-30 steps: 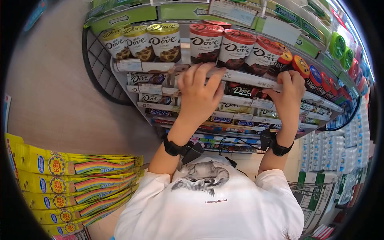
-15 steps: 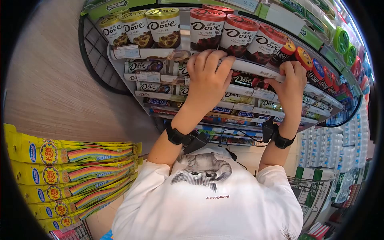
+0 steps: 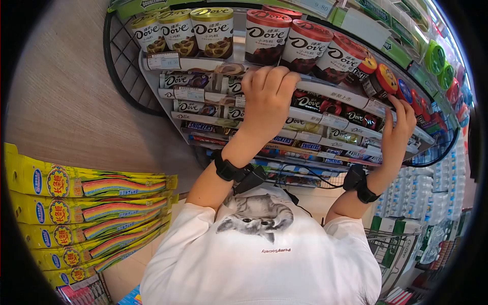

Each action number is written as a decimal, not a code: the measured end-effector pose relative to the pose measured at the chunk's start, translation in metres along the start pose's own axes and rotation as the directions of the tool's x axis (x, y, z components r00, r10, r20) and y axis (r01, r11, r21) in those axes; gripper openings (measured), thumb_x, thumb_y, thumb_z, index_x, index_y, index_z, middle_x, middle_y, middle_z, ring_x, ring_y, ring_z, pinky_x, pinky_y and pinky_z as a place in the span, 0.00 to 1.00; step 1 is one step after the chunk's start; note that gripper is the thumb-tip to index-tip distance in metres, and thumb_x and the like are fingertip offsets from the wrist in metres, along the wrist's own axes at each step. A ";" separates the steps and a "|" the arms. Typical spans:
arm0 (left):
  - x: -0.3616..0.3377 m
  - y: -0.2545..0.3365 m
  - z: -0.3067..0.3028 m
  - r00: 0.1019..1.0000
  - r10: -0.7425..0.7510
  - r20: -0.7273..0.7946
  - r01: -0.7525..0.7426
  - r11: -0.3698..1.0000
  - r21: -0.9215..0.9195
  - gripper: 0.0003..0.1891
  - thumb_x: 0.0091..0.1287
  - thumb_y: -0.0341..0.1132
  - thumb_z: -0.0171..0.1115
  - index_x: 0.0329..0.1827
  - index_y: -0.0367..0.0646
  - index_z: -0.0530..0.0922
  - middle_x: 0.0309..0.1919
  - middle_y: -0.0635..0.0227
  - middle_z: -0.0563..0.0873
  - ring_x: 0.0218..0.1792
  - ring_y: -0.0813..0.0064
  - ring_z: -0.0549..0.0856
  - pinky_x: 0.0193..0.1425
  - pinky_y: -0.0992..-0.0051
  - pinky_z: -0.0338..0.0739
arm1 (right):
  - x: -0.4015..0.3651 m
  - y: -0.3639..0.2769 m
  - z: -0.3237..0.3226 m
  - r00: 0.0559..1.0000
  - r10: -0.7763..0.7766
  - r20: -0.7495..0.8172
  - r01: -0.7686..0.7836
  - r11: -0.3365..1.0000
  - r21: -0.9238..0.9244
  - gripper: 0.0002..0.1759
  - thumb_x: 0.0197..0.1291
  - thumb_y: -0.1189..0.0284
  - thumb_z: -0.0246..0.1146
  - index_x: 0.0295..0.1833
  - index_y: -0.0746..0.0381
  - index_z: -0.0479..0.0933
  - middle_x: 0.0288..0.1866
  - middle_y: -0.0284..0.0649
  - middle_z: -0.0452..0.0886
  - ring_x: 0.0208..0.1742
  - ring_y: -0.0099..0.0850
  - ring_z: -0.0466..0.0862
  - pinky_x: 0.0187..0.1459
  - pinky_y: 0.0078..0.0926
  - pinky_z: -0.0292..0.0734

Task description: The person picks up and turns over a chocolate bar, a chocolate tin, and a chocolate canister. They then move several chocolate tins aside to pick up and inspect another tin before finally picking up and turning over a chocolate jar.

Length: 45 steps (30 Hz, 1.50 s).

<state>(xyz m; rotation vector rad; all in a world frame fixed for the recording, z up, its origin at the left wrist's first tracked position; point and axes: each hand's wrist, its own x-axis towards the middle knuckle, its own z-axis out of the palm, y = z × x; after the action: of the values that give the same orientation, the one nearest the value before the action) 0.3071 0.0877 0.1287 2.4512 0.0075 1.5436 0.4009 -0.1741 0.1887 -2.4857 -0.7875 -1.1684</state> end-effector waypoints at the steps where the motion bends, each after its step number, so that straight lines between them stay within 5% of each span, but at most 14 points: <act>1: -0.002 -0.001 0.001 1.000 -0.005 -0.007 0.005 1.000 -0.005 0.17 0.51 0.29 0.68 0.44 0.53 0.76 0.43 0.73 0.76 0.49 0.65 0.73 0.57 0.59 0.61 | -0.002 0.009 0.000 1.000 -0.003 -0.002 0.003 1.000 -0.002 0.15 0.55 0.74 0.64 0.50 0.56 0.79 0.50 0.43 0.75 0.54 0.43 0.73 0.56 0.37 0.65; 10: -0.005 -0.001 0.005 0.999 -0.008 -0.054 0.008 1.000 -0.009 0.18 0.49 0.28 0.69 0.43 0.53 0.77 0.42 0.73 0.76 0.49 0.66 0.74 0.57 0.60 0.61 | 0.001 0.023 0.001 0.997 0.037 0.074 -0.042 0.997 0.058 0.06 0.56 0.74 0.64 0.39 0.61 0.78 0.44 0.44 0.75 0.50 0.43 0.74 0.53 0.38 0.66; 32: -0.003 0.000 0.003 1.000 0.016 -0.023 -0.015 0.999 0.037 0.17 0.50 0.31 0.72 0.43 0.53 0.78 0.44 0.73 0.77 0.50 0.66 0.74 0.56 0.62 0.60 | -0.002 0.017 0.011 0.995 0.076 -0.069 -0.075 0.997 0.019 0.05 0.53 0.76 0.64 0.37 0.61 0.79 0.39 0.42 0.75 0.43 0.43 0.75 0.46 0.38 0.68; 38: -0.002 0.001 0.003 1.000 0.012 -0.029 -0.011 0.999 0.036 0.18 0.50 0.31 0.72 0.43 0.53 0.78 0.44 0.73 0.77 0.50 0.66 0.74 0.56 0.62 0.60 | 0.006 0.002 -0.002 0.996 0.030 -0.080 -0.020 0.993 0.117 0.12 0.47 0.75 0.68 0.40 0.60 0.78 0.41 0.41 0.75 0.45 0.43 0.75 0.47 0.38 0.69; 40: -0.003 0.001 0.003 0.999 0.014 -0.030 -0.012 0.999 0.036 0.18 0.50 0.31 0.72 0.44 0.53 0.78 0.44 0.73 0.77 0.50 0.65 0.74 0.57 0.63 0.60 | 0.004 -0.012 -0.009 0.995 -0.061 0.079 0.043 0.974 0.221 0.19 0.41 0.75 0.72 0.42 0.59 0.77 0.43 0.40 0.75 0.48 0.43 0.74 0.48 0.38 0.69; 45: -0.003 0.001 0.003 1.000 -0.002 -0.013 0.003 0.999 0.039 0.18 0.50 0.30 0.72 0.44 0.53 0.78 0.45 0.73 0.77 0.51 0.66 0.73 0.57 0.63 0.60 | -0.002 -0.014 0.009 0.989 -0.039 0.143 0.015 0.986 0.164 0.24 0.37 0.74 0.74 0.44 0.58 0.75 0.46 0.39 0.74 0.50 0.42 0.73 0.50 0.39 0.67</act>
<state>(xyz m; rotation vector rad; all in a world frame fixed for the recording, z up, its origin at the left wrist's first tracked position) 0.3080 0.0859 0.1254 2.4702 0.0431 1.5724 0.3974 -0.1597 0.1821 -2.4514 -0.9190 -0.8990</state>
